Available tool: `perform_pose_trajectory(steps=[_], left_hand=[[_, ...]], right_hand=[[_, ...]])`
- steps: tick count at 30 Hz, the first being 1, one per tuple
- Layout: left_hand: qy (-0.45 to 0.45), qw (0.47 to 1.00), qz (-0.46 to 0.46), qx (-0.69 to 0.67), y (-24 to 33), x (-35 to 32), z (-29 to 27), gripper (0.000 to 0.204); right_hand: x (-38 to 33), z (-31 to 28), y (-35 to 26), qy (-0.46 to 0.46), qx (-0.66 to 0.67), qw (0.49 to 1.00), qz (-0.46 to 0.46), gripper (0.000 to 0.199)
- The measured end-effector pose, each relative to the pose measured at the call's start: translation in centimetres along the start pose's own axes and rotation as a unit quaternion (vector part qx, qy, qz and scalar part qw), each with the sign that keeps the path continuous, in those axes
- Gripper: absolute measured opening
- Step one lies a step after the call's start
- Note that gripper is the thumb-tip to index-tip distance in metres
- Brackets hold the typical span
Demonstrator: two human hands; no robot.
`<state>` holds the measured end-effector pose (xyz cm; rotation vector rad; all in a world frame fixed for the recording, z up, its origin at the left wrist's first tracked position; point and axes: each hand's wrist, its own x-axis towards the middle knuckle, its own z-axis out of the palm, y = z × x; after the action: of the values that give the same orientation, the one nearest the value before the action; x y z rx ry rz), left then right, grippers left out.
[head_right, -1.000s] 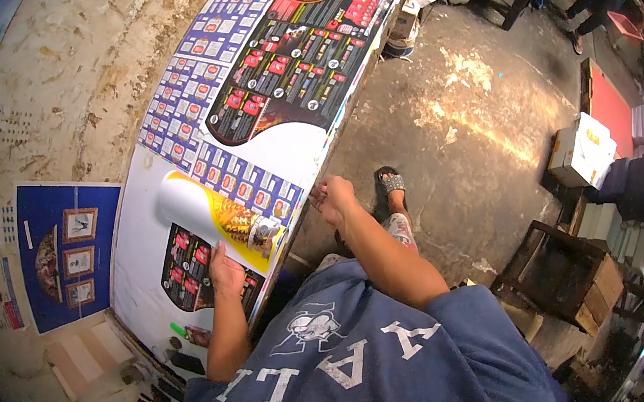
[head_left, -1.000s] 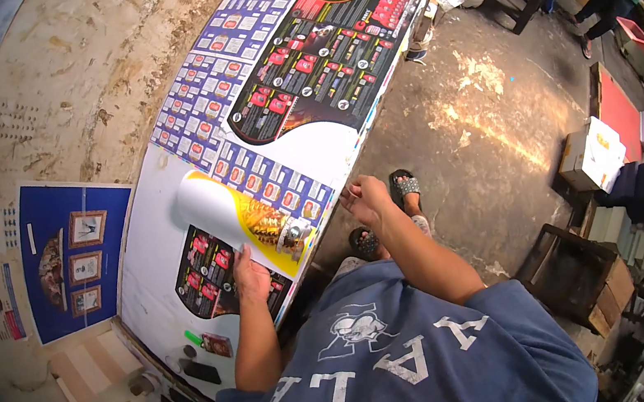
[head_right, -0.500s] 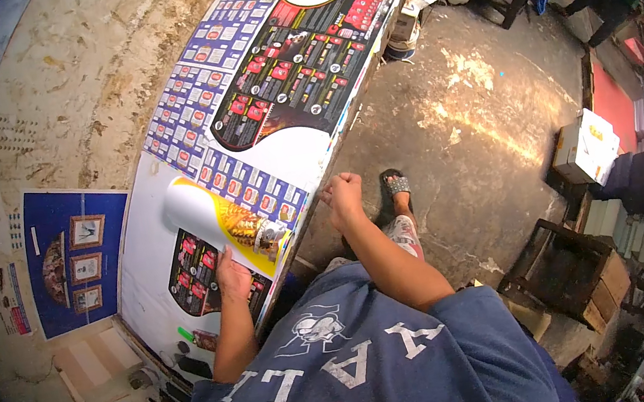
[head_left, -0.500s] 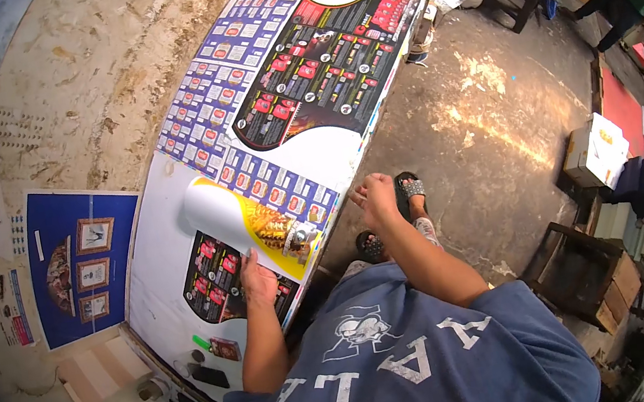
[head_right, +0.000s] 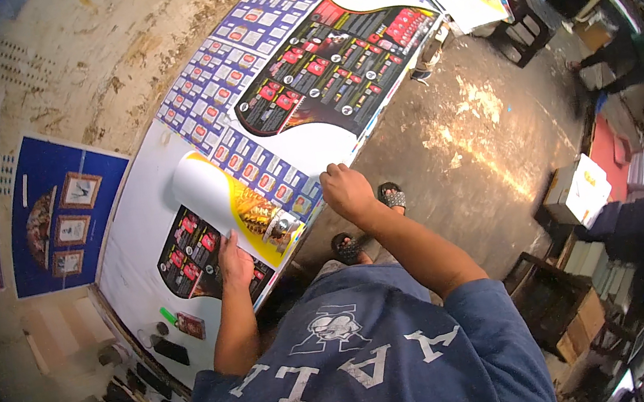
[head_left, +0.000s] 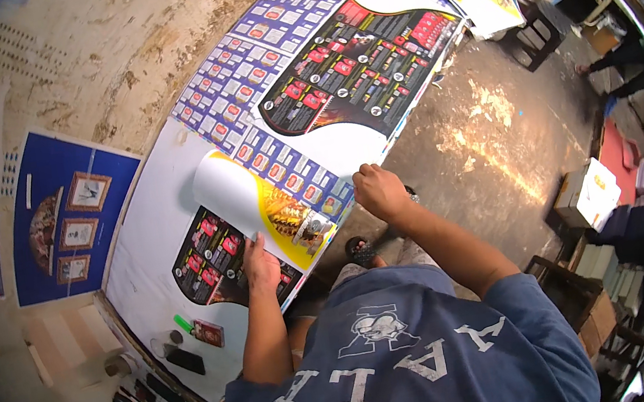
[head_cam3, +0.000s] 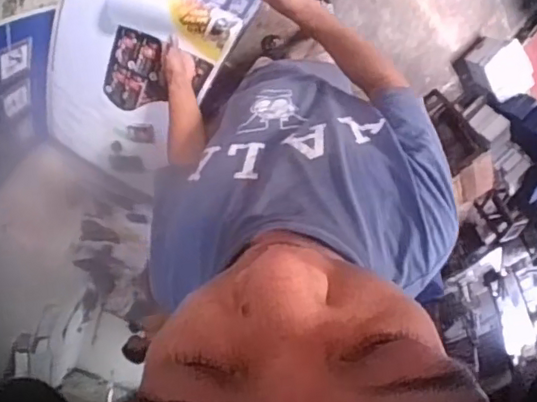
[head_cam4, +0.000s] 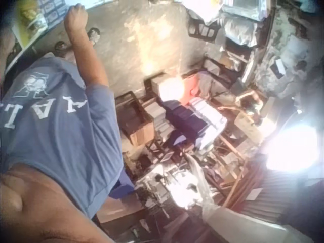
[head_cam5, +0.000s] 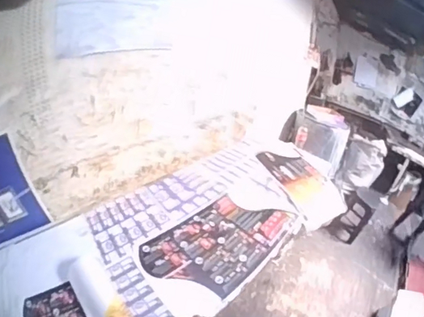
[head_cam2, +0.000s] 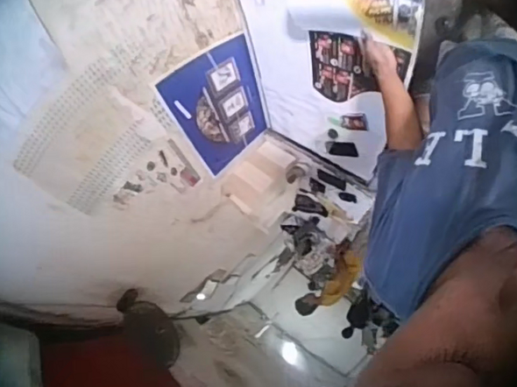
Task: The person picks up large printed paper sheets from a workbench, turns them over, and sorts them by hand into separate piles and into a large bag.
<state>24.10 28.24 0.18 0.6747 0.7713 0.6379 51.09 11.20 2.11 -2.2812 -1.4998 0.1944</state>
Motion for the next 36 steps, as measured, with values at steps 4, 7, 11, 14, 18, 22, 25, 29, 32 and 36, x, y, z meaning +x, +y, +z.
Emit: perform_pose_trajectory(steps=[4, 7, 11, 14, 18, 22, 25, 29, 32, 36], left_hand=[[0.008, 1.000, 0.003, -0.014, -0.1, -0.1, 0.5, 0.047], [0.012, 0.999, 0.015, -0.029, 0.0, -0.4, 0.5, 0.048], [0.001, 0.999, 0.032, -0.044, 0.3, -0.7, 1.2, 0.046], [0.001, 0.998, 0.039, -0.051, -0.1, -0.5, 0.7, 0.046], [0.006, 0.997, 0.041, -0.063, -0.1, -0.5, 0.5, 0.046], [0.011, 0.996, 0.050, -0.073, -0.5, -0.2, -0.1, 0.044], [0.013, 0.996, 0.046, -0.077, -0.5, -0.3, 0.1, 0.042], [0.016, 0.997, 0.053, -0.059, -1.2, -0.1, -1.2, 0.041], [0.012, 0.996, 0.048, -0.069, -1.2, -0.1, -1.2, 0.040], [0.002, 0.997, 0.058, -0.060, -1.0, -0.2, -0.6, 0.040]], right_hand=[[1.8, -1.0, 0.1, -0.019, -0.029, 0.999, 0.019, 0.023], [2.8, -2.6, -0.3, -0.066, -0.001, 0.997, 0.037, 0.028], [3.7, -1.7, -0.2, -0.062, -0.032, 0.996, 0.048, 0.029], [4.6, -1.8, 1.8, -0.067, 0.003, 0.995, 0.071, 0.032], [4.2, -2.8, 0.9, -0.094, -0.018, 0.994, 0.059, 0.037], [4.7, -2.1, -1.7, -0.079, -0.094, 0.991, 0.049, 0.043], [6.8, -1.2, -1.7, -0.066, -0.075, 0.994, 0.046, 0.043], [8.5, -1.0, -2.6, -0.097, -0.071, 0.992, 0.047, 0.042], [9.1, -0.1, -2.3, -0.106, -0.088, 0.989, 0.044, 0.041], [9.8, -1.2, 2.2, -0.045, -0.056, 0.992, 0.099, 0.039]])
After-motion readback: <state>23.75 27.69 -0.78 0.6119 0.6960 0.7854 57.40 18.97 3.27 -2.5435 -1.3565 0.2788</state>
